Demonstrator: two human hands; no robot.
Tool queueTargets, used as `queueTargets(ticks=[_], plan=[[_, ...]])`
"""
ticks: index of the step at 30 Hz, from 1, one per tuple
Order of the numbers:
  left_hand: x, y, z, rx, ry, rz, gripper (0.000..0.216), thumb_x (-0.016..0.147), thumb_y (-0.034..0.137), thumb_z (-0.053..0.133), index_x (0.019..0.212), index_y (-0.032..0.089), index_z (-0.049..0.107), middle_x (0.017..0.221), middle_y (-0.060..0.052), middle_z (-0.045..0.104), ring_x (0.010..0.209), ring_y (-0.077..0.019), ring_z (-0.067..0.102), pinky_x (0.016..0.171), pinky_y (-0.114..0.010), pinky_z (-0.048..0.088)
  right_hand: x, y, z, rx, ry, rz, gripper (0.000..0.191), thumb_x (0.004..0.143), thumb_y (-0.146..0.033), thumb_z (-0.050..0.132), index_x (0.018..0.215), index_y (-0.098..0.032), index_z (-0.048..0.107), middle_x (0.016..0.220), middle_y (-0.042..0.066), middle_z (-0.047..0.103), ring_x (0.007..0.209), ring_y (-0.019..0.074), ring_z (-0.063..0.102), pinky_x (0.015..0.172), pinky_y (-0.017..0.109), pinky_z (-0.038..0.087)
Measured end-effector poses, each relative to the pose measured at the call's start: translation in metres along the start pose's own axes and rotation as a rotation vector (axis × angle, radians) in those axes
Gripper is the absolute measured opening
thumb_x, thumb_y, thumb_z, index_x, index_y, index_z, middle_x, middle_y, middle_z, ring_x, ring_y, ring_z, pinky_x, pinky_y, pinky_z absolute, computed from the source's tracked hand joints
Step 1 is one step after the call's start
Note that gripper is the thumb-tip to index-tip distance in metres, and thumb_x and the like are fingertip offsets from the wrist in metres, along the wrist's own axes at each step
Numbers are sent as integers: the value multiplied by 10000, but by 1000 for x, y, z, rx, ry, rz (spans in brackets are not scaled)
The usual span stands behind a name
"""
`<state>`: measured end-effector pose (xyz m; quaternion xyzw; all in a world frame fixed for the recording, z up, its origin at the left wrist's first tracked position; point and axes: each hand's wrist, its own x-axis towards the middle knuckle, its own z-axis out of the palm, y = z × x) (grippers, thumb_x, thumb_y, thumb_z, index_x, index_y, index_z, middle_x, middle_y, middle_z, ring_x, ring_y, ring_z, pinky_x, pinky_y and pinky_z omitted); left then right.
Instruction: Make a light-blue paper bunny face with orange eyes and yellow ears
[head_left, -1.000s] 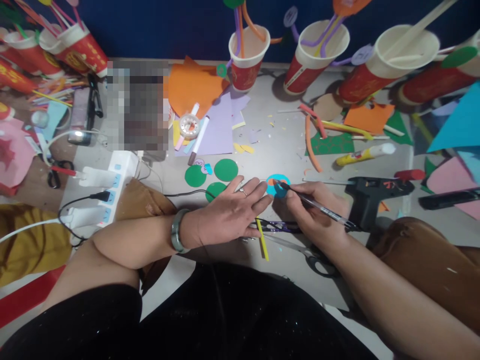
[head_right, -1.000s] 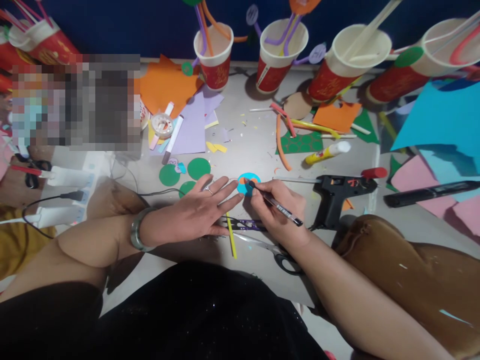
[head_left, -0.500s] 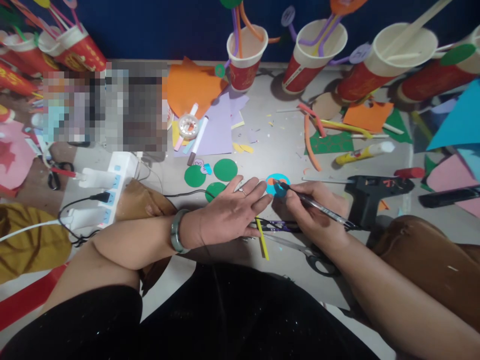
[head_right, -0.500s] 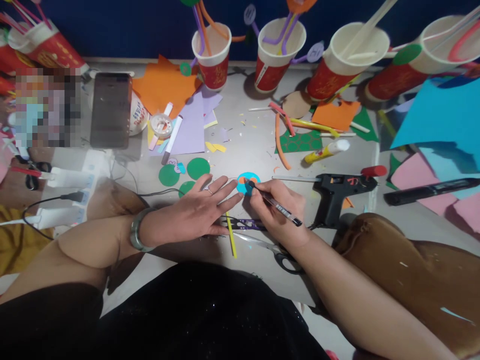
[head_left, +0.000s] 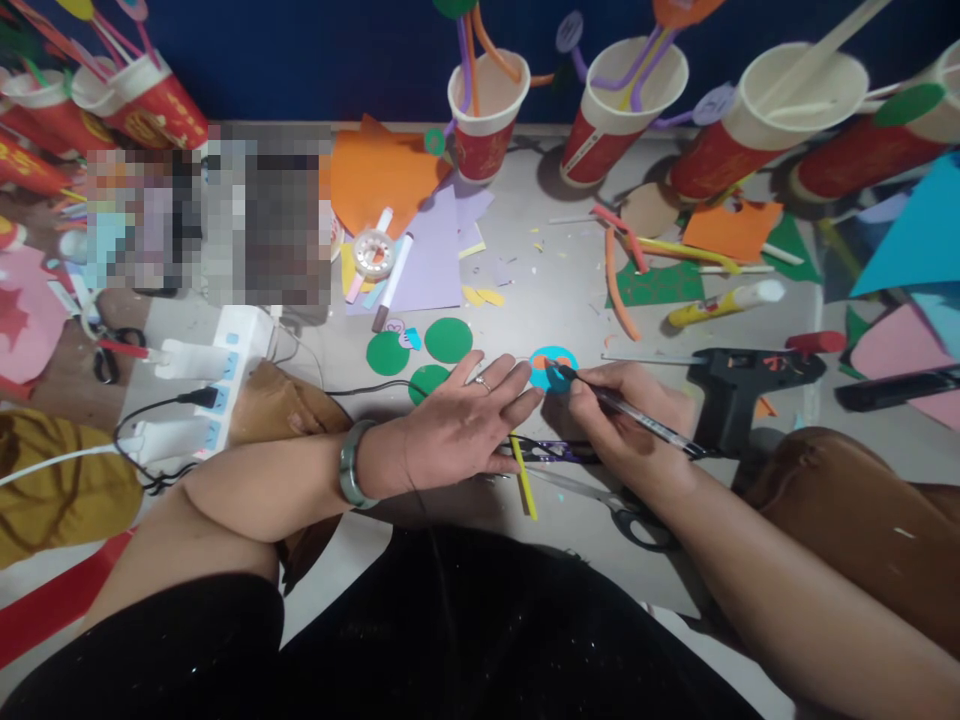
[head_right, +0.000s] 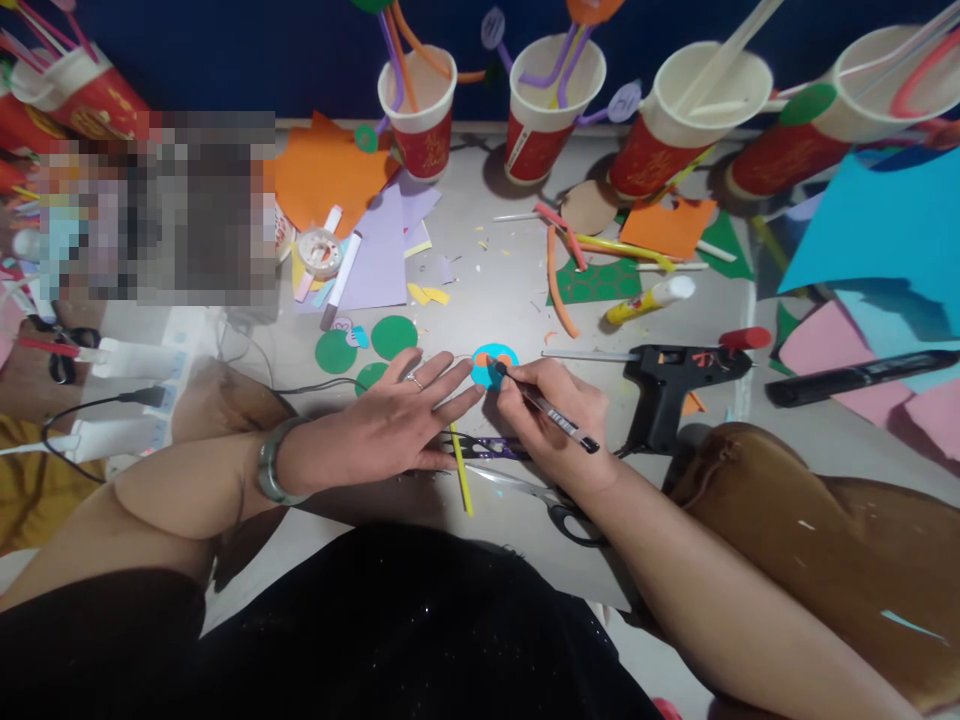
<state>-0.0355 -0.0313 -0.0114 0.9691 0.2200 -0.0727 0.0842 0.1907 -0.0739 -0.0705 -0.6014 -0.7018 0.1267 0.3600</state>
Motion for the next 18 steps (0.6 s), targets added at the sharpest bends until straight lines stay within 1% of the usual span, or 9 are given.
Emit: queueTargets(ticks=[4,9,13,18], plan=[[-1,0,1,-8,7,0,874,926,602,697,1546,55,412,1618,-261,431,1423,-375,456,1182,-570,359,0,0,0,-12,-22,47,85,936,-358,650,925,-274,653,753,27,745,656,206,715,618,333,578],[-2,-1,0,-23,14,9,826,943,573,688,1520,40,433,1581,-266,463,1414,-376,462,1169,-552,366,0,2,0,-20,5,46,126,920,-384,662,903,-260,659,741,29,739,655,199,710,613,322,570],[0,-1,0,-12,4,8,851,933,601,687,1522,43,432,1574,-264,473,1415,-377,465,1181,-557,357,1,2,0,15,1,21,92,931,-352,667,904,-265,660,731,19,732,646,193,704,615,323,569],[0,-1,0,10,-27,-12,886,927,667,650,1547,80,416,1597,-236,463,1436,-376,453,1191,-575,359,-1,3,-3,2,126,20,145,942,-395,672,950,-250,672,815,40,764,642,191,708,599,329,557]])
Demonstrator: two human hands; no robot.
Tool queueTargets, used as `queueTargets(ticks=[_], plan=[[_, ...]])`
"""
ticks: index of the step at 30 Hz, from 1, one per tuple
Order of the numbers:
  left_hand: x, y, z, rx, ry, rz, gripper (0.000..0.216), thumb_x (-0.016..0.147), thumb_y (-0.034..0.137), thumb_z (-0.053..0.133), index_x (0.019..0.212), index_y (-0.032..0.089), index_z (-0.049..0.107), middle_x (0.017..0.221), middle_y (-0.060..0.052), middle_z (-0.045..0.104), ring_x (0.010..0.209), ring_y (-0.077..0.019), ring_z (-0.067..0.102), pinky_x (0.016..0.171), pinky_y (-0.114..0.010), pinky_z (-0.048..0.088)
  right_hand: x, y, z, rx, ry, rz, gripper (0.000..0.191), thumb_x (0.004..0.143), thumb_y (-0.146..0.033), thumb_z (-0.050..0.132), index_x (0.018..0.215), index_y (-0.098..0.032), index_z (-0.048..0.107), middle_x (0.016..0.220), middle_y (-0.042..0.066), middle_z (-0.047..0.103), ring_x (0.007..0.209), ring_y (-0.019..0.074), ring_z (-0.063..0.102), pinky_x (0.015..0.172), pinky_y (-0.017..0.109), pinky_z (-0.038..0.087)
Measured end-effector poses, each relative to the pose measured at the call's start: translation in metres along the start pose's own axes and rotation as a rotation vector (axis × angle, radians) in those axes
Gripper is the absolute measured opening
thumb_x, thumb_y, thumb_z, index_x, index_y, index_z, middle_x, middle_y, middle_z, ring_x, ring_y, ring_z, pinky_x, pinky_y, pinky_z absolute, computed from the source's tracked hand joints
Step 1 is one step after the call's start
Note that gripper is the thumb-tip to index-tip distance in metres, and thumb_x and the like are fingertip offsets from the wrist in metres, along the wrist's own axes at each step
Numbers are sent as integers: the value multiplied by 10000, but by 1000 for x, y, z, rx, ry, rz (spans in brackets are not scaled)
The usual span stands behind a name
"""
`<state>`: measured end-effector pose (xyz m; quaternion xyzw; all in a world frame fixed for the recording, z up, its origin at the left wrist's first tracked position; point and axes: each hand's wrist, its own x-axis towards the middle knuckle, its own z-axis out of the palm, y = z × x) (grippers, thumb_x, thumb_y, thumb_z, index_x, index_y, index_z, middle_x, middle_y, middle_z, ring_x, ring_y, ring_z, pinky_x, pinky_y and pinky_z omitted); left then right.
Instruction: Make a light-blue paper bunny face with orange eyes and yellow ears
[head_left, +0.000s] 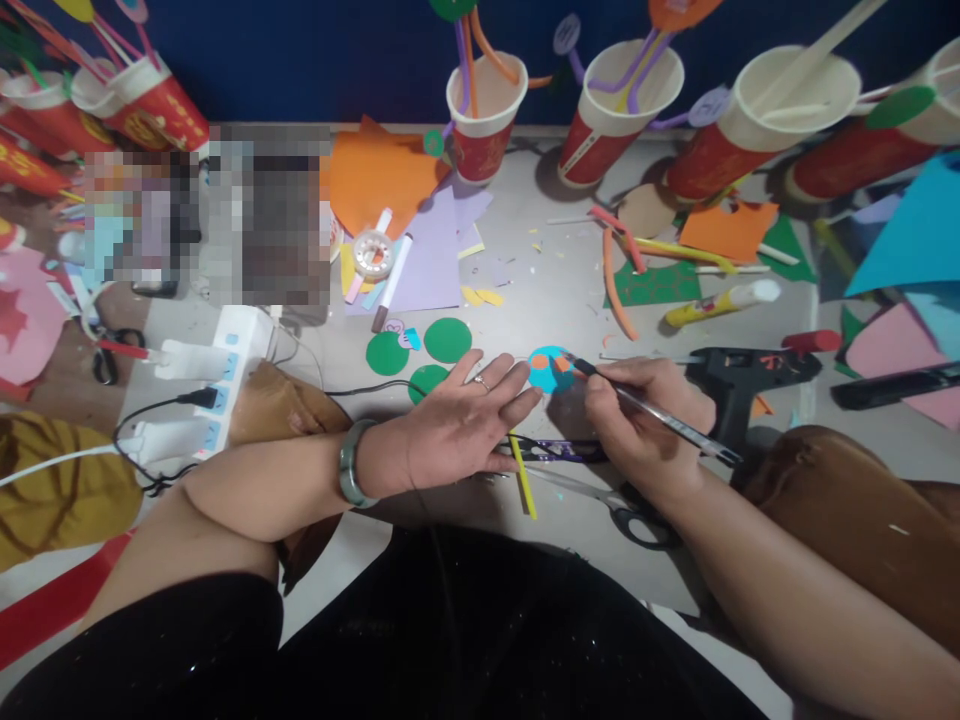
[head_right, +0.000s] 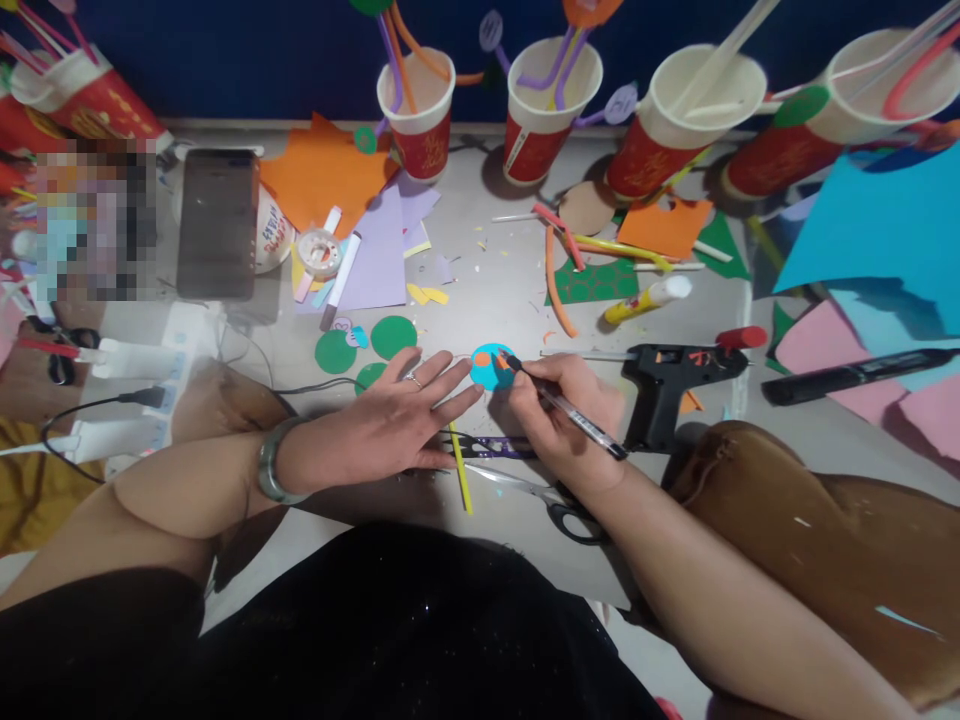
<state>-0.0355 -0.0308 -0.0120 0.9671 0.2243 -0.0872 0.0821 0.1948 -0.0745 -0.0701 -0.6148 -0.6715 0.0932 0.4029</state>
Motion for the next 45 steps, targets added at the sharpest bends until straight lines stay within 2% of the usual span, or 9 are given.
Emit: queueTargets(ticks=[4,10,15,19,27,37,45], plan=[[0,0,-3,-4,9,-10,838,935,646,657,1522,87,445,1597,-232,471,1435,-374,457,1194,-585,361,2,1,-2,5,56,22,139,950,-392,672,964,-256,649,749,30,748,639,217,726,595,354,570],[1,0,-9,19,-41,-26,797,947,645,644,1496,91,477,1590,-230,475,1422,-369,465,1187,-590,380,8,0,-3,-8,39,21,161,926,-408,655,874,-260,621,723,21,744,572,202,701,552,334,565],[1,0,-6,5,6,-20,826,944,686,607,1498,86,482,1585,-245,476,1418,-369,468,1174,-587,392,10,1,-2,-47,-17,37,165,892,-395,633,818,-248,632,659,7,709,550,183,673,551,304,562],[0,0,-4,26,-10,-8,852,959,672,599,1550,78,441,1677,-217,390,1432,-377,446,1176,-576,394,9,1,0,-53,-15,9,140,885,-368,632,815,-246,640,660,4,702,549,171,659,544,292,543],[0,-2,-3,11,7,10,752,981,601,621,1532,111,476,1662,-182,425,1417,-359,458,1175,-567,392,3,3,3,-36,-46,56,143,882,-386,640,850,-251,671,677,14,688,572,175,643,558,311,528],[0,-3,3,-32,50,24,758,981,568,637,1521,61,478,1645,-200,440,1406,-376,467,1172,-572,383,6,0,1,-1,-83,18,102,908,-348,661,877,-250,665,685,8,699,567,170,658,555,302,530],[0,-3,5,-29,40,18,787,979,628,600,1547,102,459,1667,-204,413,1416,-383,460,1170,-611,383,6,3,1,-24,-53,25,139,907,-377,647,865,-245,657,699,15,713,577,180,667,563,313,539]])
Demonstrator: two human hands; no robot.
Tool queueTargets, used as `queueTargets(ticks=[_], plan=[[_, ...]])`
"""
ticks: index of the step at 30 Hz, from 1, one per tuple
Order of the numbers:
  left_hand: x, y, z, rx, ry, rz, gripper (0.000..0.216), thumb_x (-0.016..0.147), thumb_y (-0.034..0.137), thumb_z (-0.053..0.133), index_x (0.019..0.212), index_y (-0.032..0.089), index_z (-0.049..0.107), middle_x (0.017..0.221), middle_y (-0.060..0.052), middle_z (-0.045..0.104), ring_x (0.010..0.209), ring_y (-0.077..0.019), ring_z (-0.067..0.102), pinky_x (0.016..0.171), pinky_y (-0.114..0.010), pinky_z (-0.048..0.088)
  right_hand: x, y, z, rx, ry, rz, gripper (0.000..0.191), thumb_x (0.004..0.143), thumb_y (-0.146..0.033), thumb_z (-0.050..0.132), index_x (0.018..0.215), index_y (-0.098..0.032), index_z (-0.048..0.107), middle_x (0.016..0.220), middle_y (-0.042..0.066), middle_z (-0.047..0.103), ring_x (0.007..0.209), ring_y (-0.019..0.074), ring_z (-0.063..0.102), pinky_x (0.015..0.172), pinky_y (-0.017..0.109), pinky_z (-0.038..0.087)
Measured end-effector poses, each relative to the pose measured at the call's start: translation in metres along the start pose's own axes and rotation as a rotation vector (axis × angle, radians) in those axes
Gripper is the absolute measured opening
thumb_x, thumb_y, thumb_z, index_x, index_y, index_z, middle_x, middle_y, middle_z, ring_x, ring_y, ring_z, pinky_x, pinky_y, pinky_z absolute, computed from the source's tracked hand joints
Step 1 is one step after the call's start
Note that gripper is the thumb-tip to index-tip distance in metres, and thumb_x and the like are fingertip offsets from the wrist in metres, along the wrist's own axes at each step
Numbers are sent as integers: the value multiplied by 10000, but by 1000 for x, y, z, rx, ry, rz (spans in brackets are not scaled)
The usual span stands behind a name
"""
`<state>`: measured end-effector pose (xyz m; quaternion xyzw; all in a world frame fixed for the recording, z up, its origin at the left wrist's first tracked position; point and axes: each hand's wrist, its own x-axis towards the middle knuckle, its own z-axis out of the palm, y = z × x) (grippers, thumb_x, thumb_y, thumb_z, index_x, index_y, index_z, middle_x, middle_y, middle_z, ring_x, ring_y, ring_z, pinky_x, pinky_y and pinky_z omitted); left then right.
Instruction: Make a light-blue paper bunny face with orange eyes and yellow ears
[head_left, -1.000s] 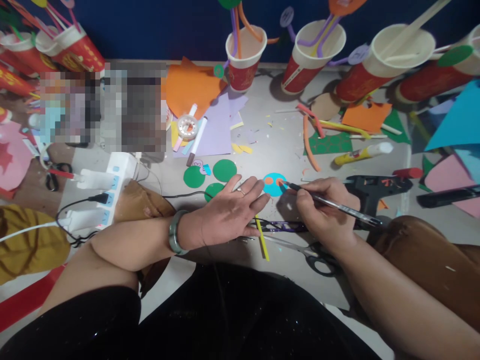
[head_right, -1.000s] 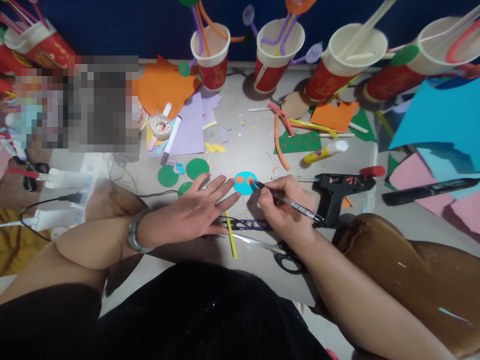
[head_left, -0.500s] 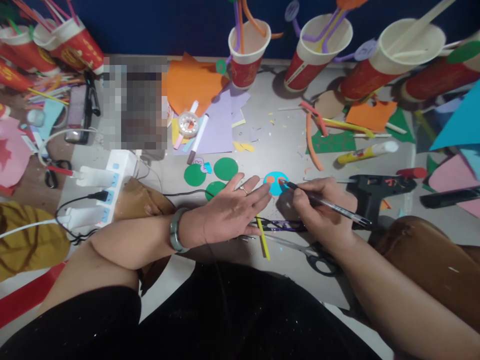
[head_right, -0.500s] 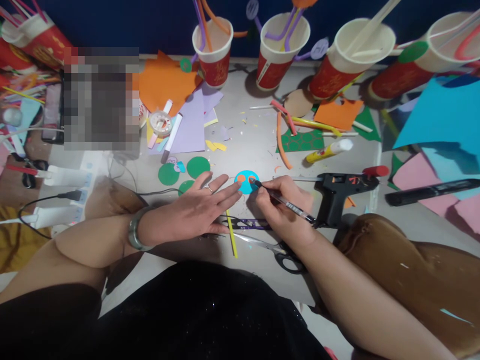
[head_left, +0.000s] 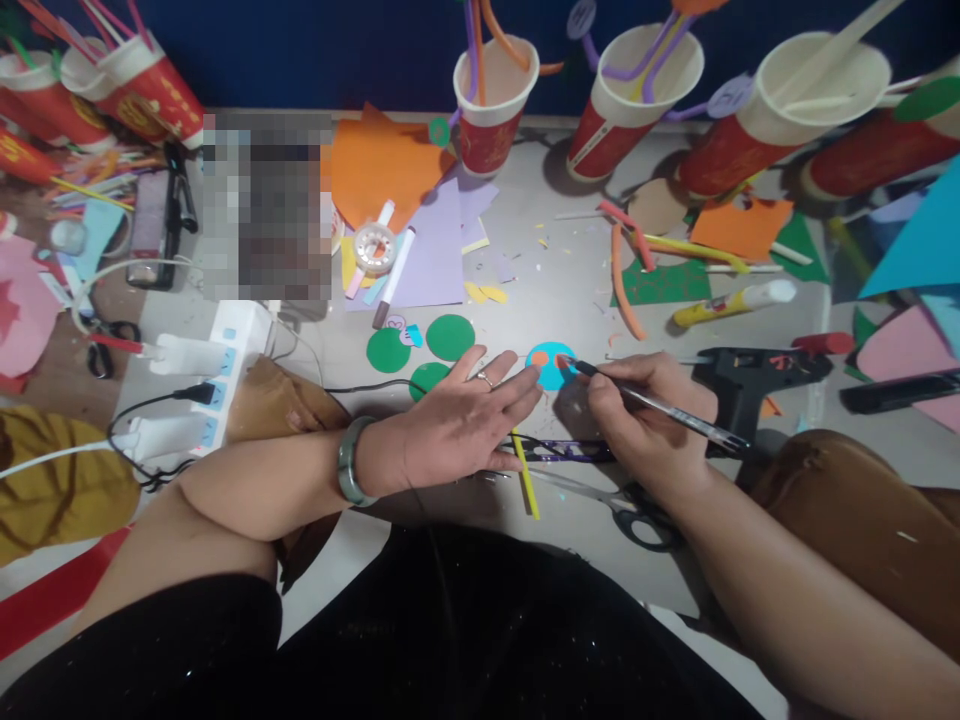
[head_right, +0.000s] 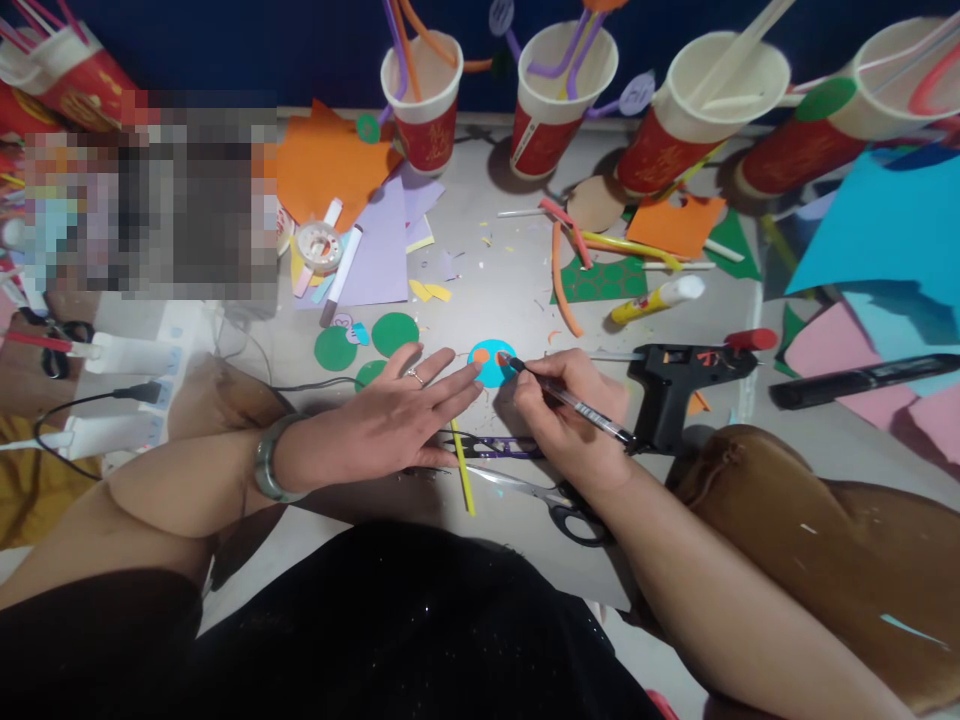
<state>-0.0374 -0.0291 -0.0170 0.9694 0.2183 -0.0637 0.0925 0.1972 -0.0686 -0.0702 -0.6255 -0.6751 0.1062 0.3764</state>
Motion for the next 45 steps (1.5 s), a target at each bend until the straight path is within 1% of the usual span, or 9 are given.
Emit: queueTargets(ticks=[4,8,12,16,23,31,37,41,45], plan=[[0,1,-1,16,-7,-4,792,992,624,583,1557,85,448,1666,-205,415,1421,-384,460,1179,-599,383,-2,1,2,-6,6,-17,113,911,-351,659,887,-241,670,691,9,699,573,167,652,563,297,529],[0,1,-4,14,-39,-6,810,979,611,620,1556,69,444,1681,-203,397,1452,-376,441,1202,-593,365,-2,1,1,-3,-3,-27,127,925,-358,655,901,-234,673,719,13,719,584,163,666,567,290,523],[1,2,-9,21,-89,-19,820,978,616,619,1581,97,422,1717,-178,349,1473,-368,432,1221,-591,351,-1,2,0,-11,32,-52,124,933,-350,649,904,-231,668,715,8,724,575,163,671,555,288,513],[2,3,-11,24,-118,-35,865,959,654,618,1605,122,402,1721,-162,350,1480,-370,431,1221,-593,361,0,1,1,-5,42,-88,70,912,-299,670,887,-234,660,687,-8,705,560,152,659,551,277,505],[1,2,-9,36,-90,-20,858,960,644,624,1585,92,420,1716,-171,354,1479,-362,427,1230,-593,364,-1,0,0,0,13,-49,104,927,-335,659,908,-233,661,707,6,714,571,161,663,560,288,512],[2,3,-9,42,-107,-30,862,959,678,601,1587,116,420,1721,-170,345,1489,-378,430,1224,-617,372,1,-3,0,-31,41,-71,105,913,-324,645,860,-234,644,668,-4,699,554,156,664,550,278,519],[0,2,-7,28,-90,-24,790,984,628,600,1578,135,434,1715,-176,353,1502,-368,424,1241,-610,346,-1,-1,0,-51,48,-52,123,923,-341,642,879,-226,653,696,5,719,562,158,664,552,281,518],[1,2,-7,19,-103,-23,856,977,649,596,1609,114,382,1717,-180,348,1506,-375,416,1234,-625,348,-1,-2,0,-70,52,-43,141,919,-349,636,843,-230,646,676,4,706,571,165,666,559,287,522],[2,3,-11,22,-131,-32,836,973,637,613,1595,117,410,1725,-176,335,1507,-379,416,1242,-619,345,-1,-2,1,-38,45,-51,116,910,-335,646,858,-231,650,670,-3,694,551,151,645,553,275,506]])
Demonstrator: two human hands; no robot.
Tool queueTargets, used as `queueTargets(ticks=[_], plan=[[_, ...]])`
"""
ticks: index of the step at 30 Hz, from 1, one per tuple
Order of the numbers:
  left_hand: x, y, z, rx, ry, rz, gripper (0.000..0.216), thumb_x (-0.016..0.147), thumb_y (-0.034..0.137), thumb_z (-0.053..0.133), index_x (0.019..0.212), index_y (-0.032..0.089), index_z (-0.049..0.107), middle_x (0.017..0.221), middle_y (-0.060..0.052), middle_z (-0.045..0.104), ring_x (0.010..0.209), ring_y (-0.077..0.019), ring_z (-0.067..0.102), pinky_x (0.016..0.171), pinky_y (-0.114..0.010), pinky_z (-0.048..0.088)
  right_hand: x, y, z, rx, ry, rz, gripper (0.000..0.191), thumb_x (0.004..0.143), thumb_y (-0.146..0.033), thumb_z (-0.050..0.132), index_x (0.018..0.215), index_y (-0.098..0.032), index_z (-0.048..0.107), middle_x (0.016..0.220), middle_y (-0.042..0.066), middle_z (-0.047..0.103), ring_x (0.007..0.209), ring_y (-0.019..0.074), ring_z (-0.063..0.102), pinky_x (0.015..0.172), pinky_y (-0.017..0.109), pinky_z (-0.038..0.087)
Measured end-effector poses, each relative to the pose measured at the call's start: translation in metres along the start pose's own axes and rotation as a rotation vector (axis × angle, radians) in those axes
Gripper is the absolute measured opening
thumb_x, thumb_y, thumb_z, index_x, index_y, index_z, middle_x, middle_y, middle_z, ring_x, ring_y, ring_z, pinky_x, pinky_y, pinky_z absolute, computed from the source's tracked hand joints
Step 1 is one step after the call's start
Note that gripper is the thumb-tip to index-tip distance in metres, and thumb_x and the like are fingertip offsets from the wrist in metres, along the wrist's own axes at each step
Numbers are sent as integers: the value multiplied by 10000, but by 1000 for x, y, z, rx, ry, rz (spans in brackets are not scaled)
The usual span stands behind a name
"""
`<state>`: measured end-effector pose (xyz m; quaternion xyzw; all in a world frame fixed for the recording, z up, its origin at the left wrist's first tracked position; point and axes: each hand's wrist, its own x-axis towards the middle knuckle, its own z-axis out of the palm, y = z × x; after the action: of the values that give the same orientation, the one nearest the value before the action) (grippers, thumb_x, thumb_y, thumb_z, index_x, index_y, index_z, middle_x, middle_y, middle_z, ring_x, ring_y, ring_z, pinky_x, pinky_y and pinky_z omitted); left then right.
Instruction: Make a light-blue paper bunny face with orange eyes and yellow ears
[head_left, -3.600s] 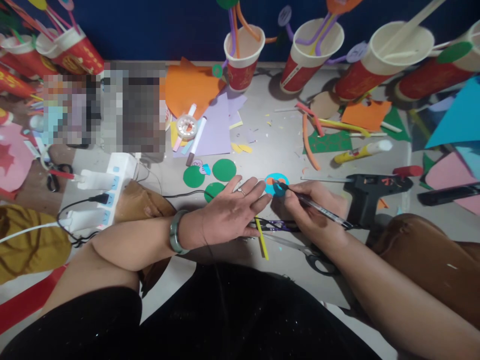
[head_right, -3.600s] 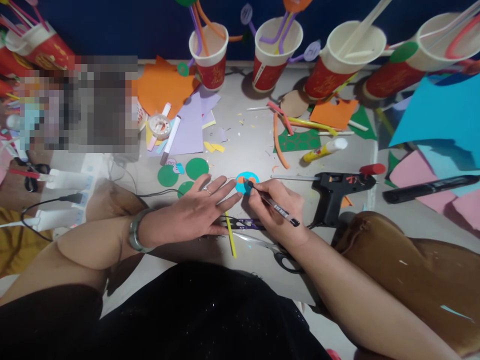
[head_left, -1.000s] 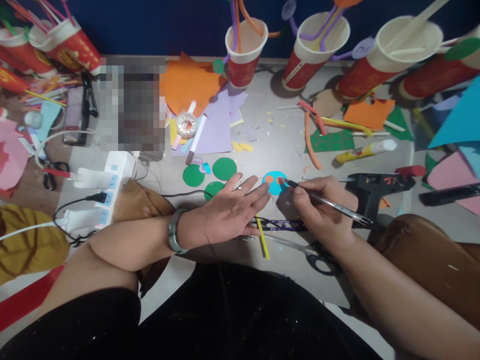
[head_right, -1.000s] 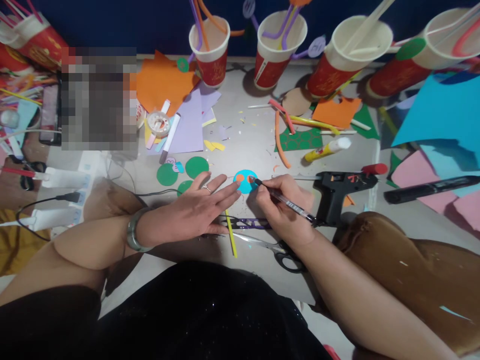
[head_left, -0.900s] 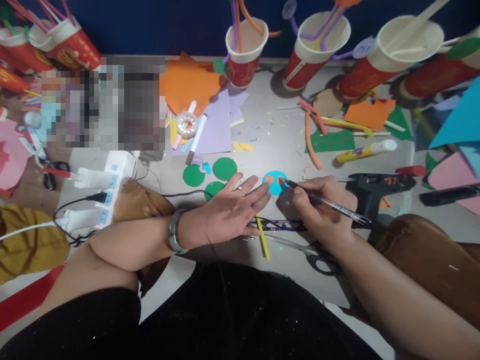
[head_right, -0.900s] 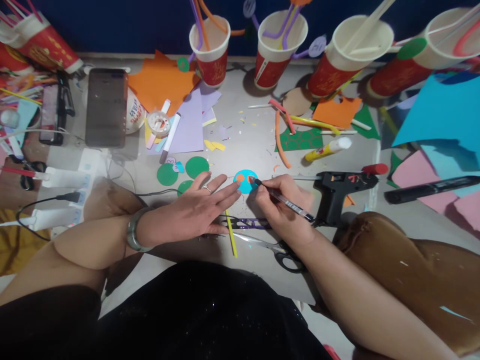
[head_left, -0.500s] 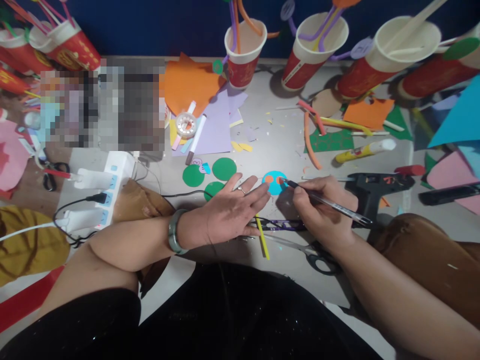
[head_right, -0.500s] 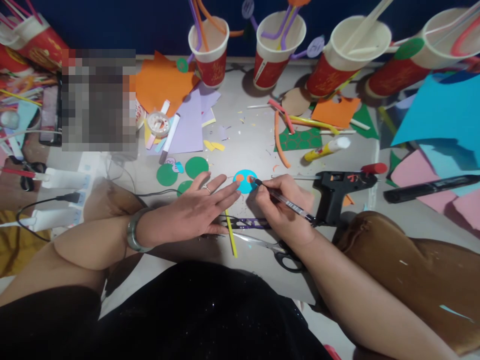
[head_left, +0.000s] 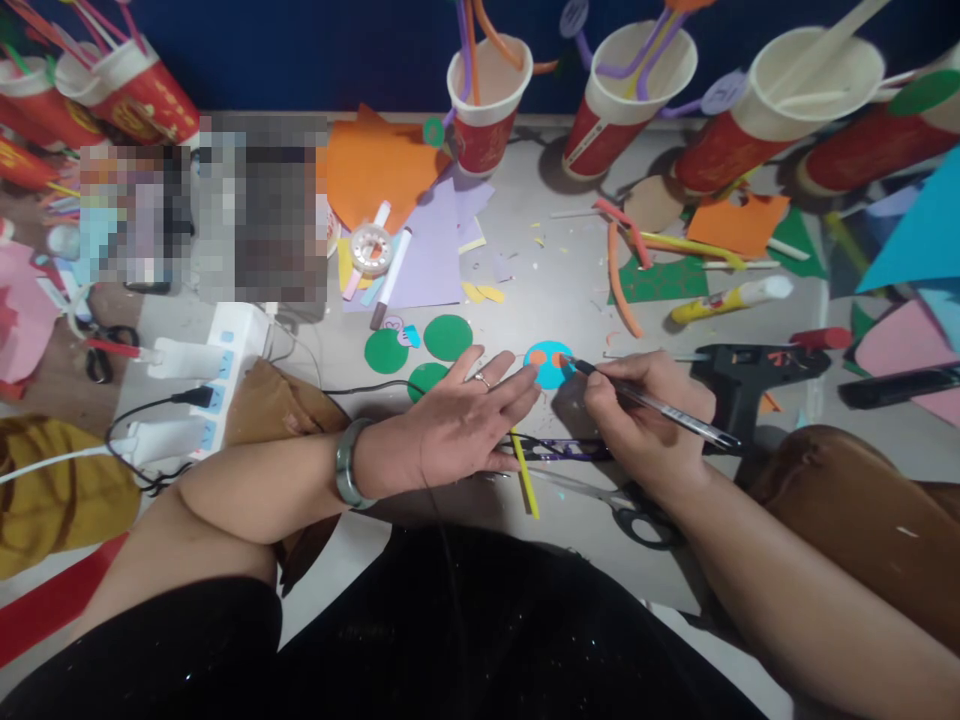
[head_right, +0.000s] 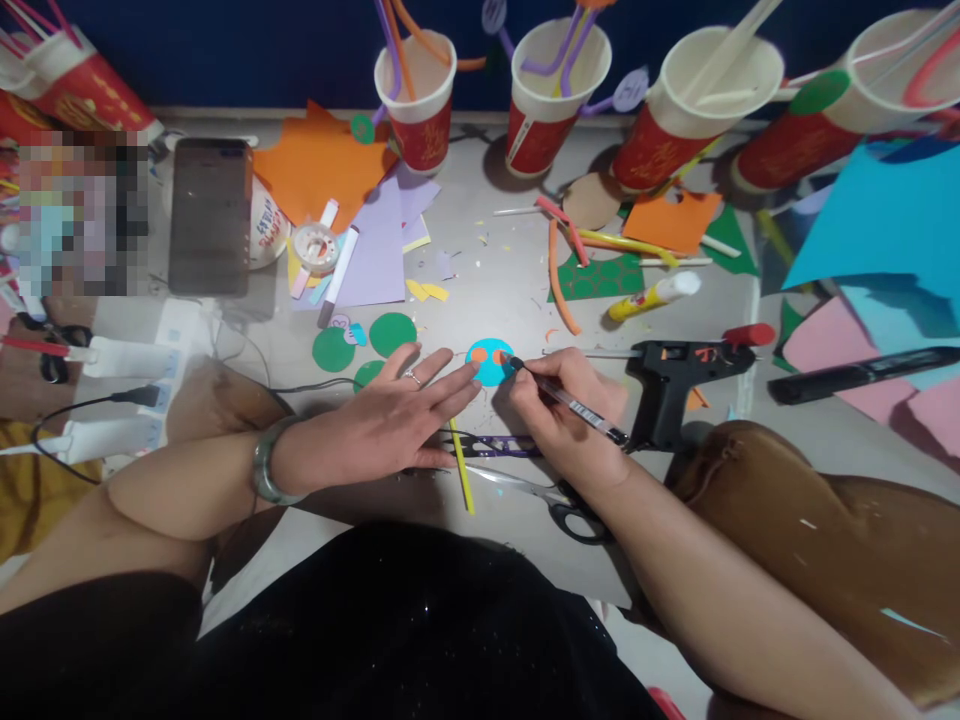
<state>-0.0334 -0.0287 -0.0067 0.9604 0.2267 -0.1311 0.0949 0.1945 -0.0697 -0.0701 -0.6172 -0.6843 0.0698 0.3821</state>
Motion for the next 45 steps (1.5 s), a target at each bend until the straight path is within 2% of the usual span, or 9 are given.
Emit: queueTargets(ticks=[4,12,17,25,30,36,40,43,45], plan=[[0,1,-2,0,-18,-9,809,978,617,619,1595,134,417,1728,-168,334,1511,-371,416,1250,-616,339,-1,0,-1,-38,-15,48,170,928,-390,617,876,-233,655,713,14,715,588,172,664,584,300,529],[-1,0,3,18,39,6,839,976,646,600,1588,103,417,1715,-182,355,1501,-378,424,1241,-618,352,0,0,-2,-36,-27,48,157,907,-384,624,841,-243,649,701,18,703,596,183,658,589,309,529],[-3,0,2,-7,35,9,803,978,610,622,1603,152,413,1714,-183,356,1515,-382,418,1249,-619,327,-1,0,-2,-74,-27,78,171,906,-403,618,848,-246,655,737,32,722,654,206,691,632,330,567],[-3,0,-1,-7,51,16,819,965,603,643,1594,131,415,1701,-193,375,1492,-380,437,1245,-591,337,0,1,-1,-16,20,21,119,883,-342,649,845,-229,656,705,16,706,578,172,649,572,303,518],[-3,0,0,37,61,18,797,988,619,596,1584,117,425,1697,-188,382,1482,-369,441,1234,-576,354,1,-1,-2,-44,11,21,161,886,-370,615,806,-232,635,662,12,688,542,166,634,533,292,513],[-3,0,1,82,91,27,762,994,634,569,1542,112,474,1674,-190,416,1451,-355,467,1225,-569,372,-2,1,-1,-61,17,47,133,890,-366,627,839,-245,645,726,25,713,591,180,659,562,308,539],[0,-1,-3,59,171,49,630,1043,601,483,1420,107,587,1605,-190,505,1436,-331,501,1240,-531,370,-6,3,-3,-19,53,19,153,909,-388,630,902,-238,664,798,49,738,656,201,705,611,329,584],[-3,-1,-10,-108,300,134,465,1105,484,364,1238,193,702,1394,-93,697,1352,-258,590,1270,-517,333,-6,2,-4,-6,7,12,152,902,-392,639,914,-243,664,843,62,760,724,215,739,656,340,612],[-12,2,-18,-296,415,206,407,1107,405,350,1181,278,730,1205,-5,783,1227,-187,666,1265,-476,347,-5,1,-3,35,-10,-20,145,900,-383,627,906,-241,659,820,55,763,692,207,733,631,336,607]])
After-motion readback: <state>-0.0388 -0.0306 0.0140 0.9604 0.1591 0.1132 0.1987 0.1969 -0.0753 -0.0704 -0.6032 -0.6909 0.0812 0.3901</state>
